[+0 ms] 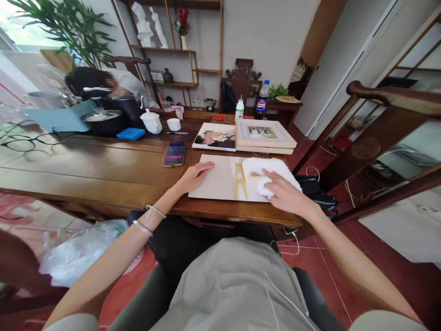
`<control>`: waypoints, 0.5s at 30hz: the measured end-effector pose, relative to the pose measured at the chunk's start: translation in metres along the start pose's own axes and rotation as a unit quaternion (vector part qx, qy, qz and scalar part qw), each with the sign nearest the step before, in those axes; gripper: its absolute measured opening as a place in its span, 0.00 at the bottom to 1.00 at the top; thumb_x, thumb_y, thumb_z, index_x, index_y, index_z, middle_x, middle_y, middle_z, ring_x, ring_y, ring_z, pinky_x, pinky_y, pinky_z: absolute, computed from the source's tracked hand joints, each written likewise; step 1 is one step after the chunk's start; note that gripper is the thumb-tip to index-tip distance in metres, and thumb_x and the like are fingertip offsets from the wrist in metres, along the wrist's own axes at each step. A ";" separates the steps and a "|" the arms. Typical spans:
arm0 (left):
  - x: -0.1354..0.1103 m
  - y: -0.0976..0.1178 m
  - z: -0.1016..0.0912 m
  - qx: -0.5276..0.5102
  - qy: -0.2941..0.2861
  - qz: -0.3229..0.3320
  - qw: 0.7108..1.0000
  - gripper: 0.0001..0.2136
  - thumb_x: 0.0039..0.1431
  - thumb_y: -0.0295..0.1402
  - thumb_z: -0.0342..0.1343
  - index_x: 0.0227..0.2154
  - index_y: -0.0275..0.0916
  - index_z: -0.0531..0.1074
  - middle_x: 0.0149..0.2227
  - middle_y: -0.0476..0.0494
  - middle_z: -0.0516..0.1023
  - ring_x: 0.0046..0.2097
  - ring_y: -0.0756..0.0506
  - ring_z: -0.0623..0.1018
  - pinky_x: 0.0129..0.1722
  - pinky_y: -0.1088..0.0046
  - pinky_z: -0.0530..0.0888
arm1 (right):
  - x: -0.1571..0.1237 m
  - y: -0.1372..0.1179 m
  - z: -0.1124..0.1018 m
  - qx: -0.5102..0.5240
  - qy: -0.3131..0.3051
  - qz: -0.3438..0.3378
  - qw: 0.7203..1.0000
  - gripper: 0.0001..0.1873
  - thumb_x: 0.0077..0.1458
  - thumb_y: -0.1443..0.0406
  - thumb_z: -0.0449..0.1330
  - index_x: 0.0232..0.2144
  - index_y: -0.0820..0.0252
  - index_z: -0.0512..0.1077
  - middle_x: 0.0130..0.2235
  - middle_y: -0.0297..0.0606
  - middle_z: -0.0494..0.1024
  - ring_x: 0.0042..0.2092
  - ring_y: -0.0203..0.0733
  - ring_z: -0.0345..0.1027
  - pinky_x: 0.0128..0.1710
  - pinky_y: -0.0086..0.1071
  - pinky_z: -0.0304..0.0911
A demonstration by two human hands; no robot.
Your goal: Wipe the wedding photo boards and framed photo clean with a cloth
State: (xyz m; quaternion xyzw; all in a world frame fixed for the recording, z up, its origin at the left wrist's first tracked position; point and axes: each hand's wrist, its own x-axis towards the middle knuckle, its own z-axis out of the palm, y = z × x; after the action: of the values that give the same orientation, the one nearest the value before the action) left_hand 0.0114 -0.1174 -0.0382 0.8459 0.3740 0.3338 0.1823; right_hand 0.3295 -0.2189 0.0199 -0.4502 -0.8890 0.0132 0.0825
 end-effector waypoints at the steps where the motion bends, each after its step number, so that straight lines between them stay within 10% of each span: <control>1: 0.000 0.000 0.000 0.000 -0.001 0.000 1.000 0.19 0.62 0.35 0.43 0.51 0.38 0.71 0.55 0.42 0.71 0.59 0.43 0.68 0.62 0.60 0.59 | -0.011 -0.012 -0.004 0.002 -0.008 -0.006 1.000 0.11 0.45 0.75 0.53 0.27 0.58 0.73 0.62 0.38 0.60 0.66 0.52 0.41 0.62 0.52 0.46; 8: 0.000 0.001 -0.001 0.001 -0.001 -0.001 1.000 0.19 0.62 0.35 0.42 0.51 0.36 0.71 0.56 0.41 0.71 0.59 0.43 0.68 0.63 0.59 0.57 | -0.050 -0.044 -0.013 0.037 -0.040 -0.018 0.998 0.11 0.46 0.75 0.53 0.23 0.56 0.71 0.65 0.27 0.51 0.67 0.49 0.35 0.65 0.51 0.42; 15: 0.001 0.001 0.000 0.000 -0.002 -0.002 1.000 0.19 0.62 0.36 0.42 0.51 0.36 0.71 0.56 0.40 0.71 0.59 0.43 0.67 0.63 0.60 0.58 | 0.033 0.024 0.003 0.032 -0.009 0.006 0.999 0.13 0.58 0.60 0.53 0.35 0.62 0.74 0.62 0.47 0.60 0.66 0.52 0.39 0.62 0.53 0.40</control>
State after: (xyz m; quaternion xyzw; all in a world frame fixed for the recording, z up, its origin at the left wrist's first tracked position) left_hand 0.0120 -0.1177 -0.0371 0.8459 0.3753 0.3314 0.1839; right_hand 0.3287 -0.1780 0.0191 -0.4525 -0.8862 0.0460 0.0885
